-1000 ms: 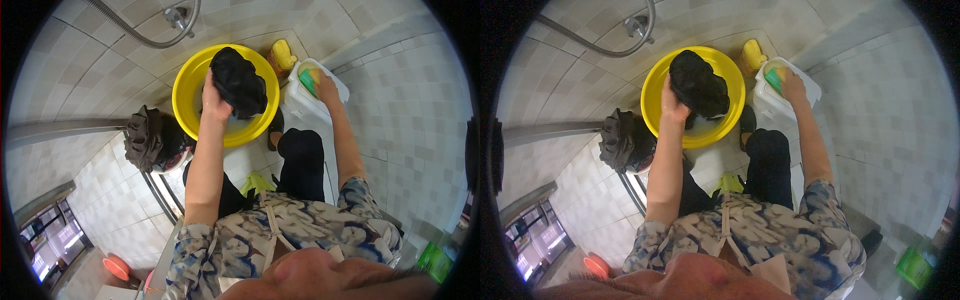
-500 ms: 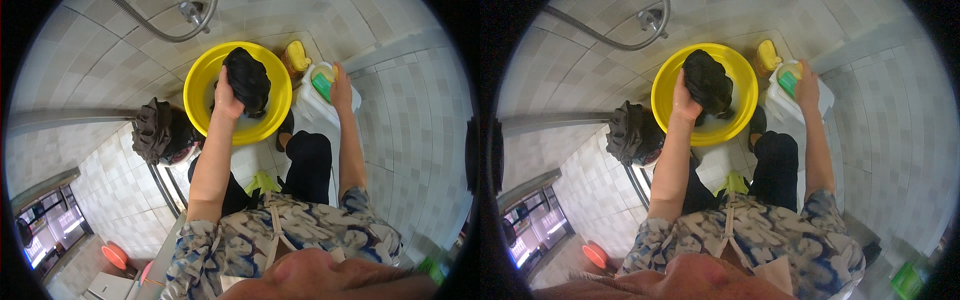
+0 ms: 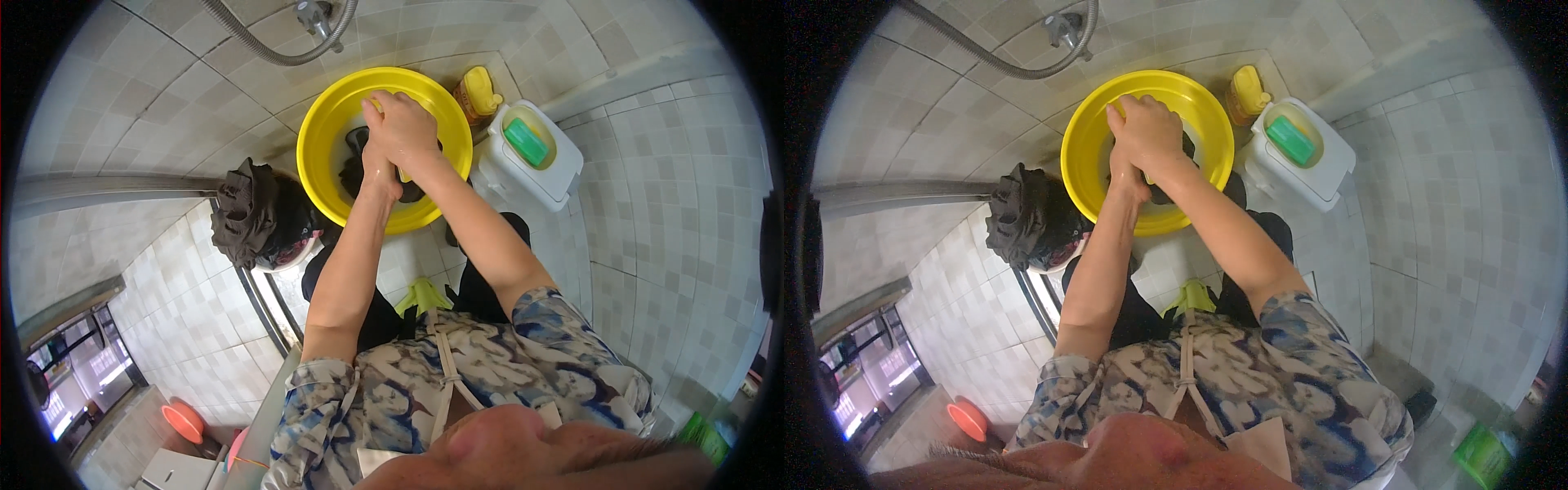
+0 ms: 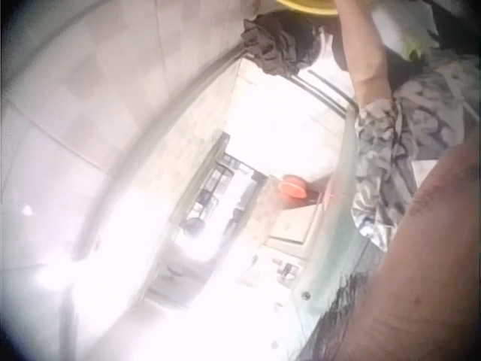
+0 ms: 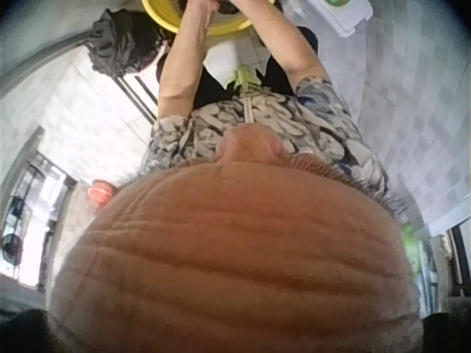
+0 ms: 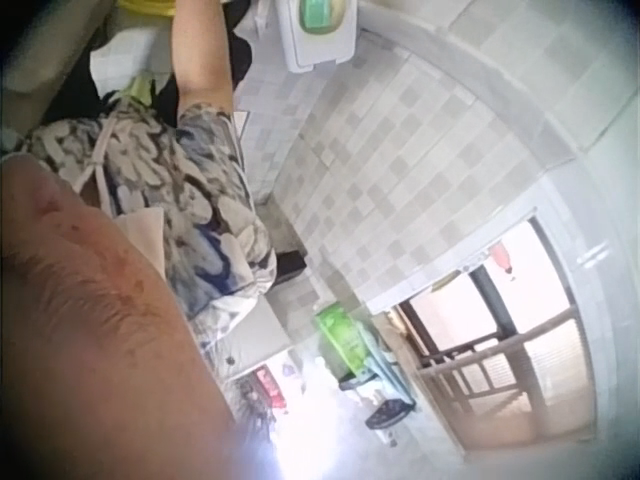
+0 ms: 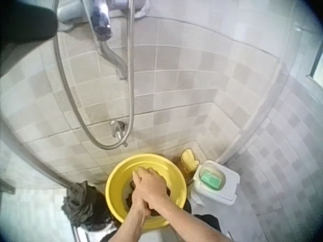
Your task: The person washes clothes by hand, applying a bar of soap to individual garments, scrubbing them in a tub of soapy water, and wringing them out.
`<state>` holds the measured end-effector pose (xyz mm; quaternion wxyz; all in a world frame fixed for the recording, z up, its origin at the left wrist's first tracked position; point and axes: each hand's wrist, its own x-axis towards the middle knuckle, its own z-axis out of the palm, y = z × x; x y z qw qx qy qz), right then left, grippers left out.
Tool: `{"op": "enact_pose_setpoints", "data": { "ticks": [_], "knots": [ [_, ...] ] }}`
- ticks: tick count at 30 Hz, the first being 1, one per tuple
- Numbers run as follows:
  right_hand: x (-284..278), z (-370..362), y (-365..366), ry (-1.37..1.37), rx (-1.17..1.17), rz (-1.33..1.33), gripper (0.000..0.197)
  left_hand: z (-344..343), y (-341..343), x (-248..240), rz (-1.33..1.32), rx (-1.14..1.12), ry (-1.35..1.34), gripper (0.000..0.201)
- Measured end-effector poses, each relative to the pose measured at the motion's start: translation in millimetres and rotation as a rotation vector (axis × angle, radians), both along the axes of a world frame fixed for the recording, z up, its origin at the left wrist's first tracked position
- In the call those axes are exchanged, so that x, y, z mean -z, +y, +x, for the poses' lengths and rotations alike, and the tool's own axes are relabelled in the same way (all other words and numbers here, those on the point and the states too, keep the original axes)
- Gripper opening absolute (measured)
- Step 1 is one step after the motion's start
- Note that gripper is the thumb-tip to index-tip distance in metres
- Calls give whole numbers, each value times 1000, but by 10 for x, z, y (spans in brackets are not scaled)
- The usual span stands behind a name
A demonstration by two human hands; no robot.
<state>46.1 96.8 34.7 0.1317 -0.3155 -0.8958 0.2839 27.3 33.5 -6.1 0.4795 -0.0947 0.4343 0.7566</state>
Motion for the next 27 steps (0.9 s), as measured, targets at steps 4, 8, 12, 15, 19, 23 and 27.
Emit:
{"op": "enact_pose_setpoints", "data": {
  "ticks": [4, 8, 12, 15, 19, 23, 27],
  "knots": [
    [90, 91, -141, 53, 157, -117, 36, -4, -3, -27, -9, -129, -76, 38],
    [228, 176, -124, 369, 131, -312, 36, -168, -55, -21, -4, -214, -122, 32],
    [548, 202, 281, 425, 93, -750, 43, -203, -48, -39, 241, -163, -220, 33],
    [624, 344, 224, 485, 108, -1231, 42, -289, -122, -149, 415, -132, -247, 38],
    [390, 465, 277, 540, 118, -1675, 38, -428, -179, -227, 475, -139, -268, 47],
    [80, 443, 555, 755, 26, -1353, 36, -506, -155, -130, 221, 5, -203, 57],
    [-136, 294, 471, 427, -254, -638, 30, -303, -79, -79, 282, 106, -267, 59]
  ]
}}
